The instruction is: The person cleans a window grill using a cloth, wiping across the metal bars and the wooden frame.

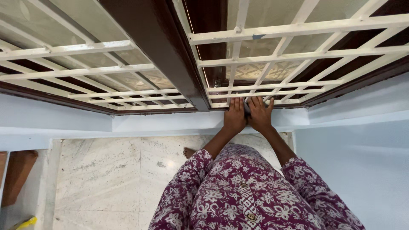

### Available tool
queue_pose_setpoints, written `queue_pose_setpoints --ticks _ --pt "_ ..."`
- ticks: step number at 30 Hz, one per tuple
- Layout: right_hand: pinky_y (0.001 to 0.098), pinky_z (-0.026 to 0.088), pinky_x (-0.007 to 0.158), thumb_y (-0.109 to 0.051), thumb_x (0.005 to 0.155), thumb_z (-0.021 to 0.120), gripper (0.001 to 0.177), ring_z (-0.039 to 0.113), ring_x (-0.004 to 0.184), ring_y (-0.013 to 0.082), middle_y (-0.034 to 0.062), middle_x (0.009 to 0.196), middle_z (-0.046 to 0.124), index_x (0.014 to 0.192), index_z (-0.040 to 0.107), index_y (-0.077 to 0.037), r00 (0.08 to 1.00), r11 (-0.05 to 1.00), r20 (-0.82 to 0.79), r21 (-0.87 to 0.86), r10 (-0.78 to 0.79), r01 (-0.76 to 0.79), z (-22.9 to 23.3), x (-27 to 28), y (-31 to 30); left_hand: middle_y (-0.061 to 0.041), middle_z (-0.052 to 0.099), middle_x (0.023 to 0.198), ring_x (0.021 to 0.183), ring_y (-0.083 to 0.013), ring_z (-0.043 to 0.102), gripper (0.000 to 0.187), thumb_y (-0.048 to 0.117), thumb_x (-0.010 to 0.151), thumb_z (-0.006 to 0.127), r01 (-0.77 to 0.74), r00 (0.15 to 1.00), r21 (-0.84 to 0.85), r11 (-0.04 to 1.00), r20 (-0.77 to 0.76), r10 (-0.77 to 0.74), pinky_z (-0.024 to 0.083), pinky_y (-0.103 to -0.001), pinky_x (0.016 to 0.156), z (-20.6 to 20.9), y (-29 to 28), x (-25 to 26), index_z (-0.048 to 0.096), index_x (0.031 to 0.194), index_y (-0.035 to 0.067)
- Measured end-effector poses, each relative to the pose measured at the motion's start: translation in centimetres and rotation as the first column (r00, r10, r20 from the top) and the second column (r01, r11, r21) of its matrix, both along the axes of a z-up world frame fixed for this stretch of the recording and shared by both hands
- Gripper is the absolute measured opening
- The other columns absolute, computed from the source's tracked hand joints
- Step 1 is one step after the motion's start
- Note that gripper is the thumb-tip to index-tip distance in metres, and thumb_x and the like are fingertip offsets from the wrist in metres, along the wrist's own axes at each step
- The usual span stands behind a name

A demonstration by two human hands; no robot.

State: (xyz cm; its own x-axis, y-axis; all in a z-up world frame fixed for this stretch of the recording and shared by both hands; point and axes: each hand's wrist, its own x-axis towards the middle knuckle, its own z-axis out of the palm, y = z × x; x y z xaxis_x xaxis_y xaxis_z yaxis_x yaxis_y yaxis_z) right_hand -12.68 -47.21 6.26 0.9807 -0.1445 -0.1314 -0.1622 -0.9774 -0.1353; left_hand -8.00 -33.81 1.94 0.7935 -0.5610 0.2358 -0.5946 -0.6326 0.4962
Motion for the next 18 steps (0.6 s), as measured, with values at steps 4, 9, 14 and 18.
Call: queue_pose_setpoints --ticks 4,9,14,18 --pt "0.0773 0.013 0.117 -0.025 0.086 0.071 0.063 0.034 0.153 0.0285 0.0104 0.152 0.047 0.142 0.051 -0.007 0.948 0.995 0.31 -0.084 0.075 -0.051 -1.2 -0.7 0.8 -0.026 0.038 0.162 0.154 -0.0398 0.035 0.074 0.019 0.092 0.061 -0.022 1.0 0.106 0.994 0.003 0.022 0.054 -0.053 0.093 0.4 -0.2 0.1 0.035 0.156 -0.009" --pt "0.0725 0.018 0.111 -0.023 0.07 0.073 0.079 0.04 0.148 0.0249 0.0105 0.154 0.053 0.145 0.056 -0.007 0.891 0.963 0.416 -0.258 0.182 -0.076 -1.3 -3.1 1.1 -0.021 0.043 0.153 0.141 -0.0351 0.043 0.082 0.03 0.074 0.067 -0.05 0.947 0.21 0.976 0.322 -0.021 0.051 -0.059 0.091 1.9 1.7 -2.4 0.042 0.145 -0.003" --pt "0.0786 0.015 0.111 -0.026 0.076 0.077 0.066 0.042 0.144 0.0274 0.0099 0.143 0.054 0.136 0.057 -0.007 0.956 0.994 0.275 -0.069 0.105 -0.089 -0.9 1.0 -0.5 -0.024 0.042 0.153 0.144 -0.0377 0.042 0.079 0.03 0.085 0.066 -0.024 0.995 0.284 0.959 0.103 -0.006 0.049 -0.056 0.102 1.3 -1.2 1.3 0.041 0.15 -0.007" --pt "0.0764 0.014 0.117 -0.028 0.076 0.077 0.066 0.041 0.142 0.0263 0.0089 0.144 0.053 0.136 0.055 -0.007 0.98 0.998 0.19 -0.024 0.055 -0.051 -1.4 1.1 -0.3 -0.025 0.041 0.159 0.145 -0.0368 0.04 0.079 0.031 0.088 0.064 0.024 0.999 0.297 0.954 -0.05 -0.01 0.046 -0.058 0.101 1.1 -0.9 1.3 0.041 0.153 -0.007"
